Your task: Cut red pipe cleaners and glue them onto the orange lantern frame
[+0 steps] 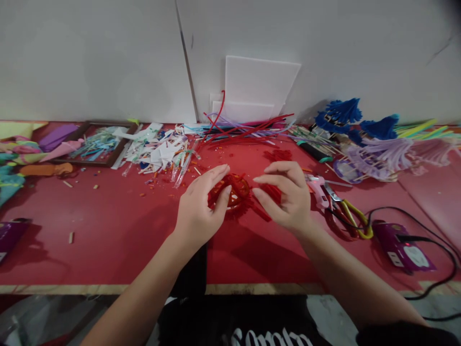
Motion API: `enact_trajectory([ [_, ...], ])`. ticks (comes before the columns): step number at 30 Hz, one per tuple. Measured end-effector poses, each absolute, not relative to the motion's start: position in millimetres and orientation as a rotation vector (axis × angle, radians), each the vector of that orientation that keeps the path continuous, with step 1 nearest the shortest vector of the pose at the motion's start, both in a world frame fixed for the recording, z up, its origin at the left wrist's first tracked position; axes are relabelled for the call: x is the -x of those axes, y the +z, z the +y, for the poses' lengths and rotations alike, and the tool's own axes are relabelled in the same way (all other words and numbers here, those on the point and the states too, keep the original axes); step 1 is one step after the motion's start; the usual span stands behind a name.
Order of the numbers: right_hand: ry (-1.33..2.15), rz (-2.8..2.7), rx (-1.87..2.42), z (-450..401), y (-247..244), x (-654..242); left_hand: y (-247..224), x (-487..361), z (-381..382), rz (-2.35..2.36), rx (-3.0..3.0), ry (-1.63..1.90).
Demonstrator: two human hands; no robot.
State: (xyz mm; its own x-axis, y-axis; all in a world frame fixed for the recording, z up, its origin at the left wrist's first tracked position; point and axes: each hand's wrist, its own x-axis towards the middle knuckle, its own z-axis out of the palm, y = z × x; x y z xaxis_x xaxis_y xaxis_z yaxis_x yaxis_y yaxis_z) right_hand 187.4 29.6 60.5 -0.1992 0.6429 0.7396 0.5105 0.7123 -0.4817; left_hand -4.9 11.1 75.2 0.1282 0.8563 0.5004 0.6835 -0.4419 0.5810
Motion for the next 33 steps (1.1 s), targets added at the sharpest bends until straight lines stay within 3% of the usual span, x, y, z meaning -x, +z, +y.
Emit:
enact_trajectory([
  [33, 0.320, -1.883, 1.015, 43.1, 63.6, -158.7, 72.9, 2.3, 12.3, 1.554, -2.103, 1.249],
])
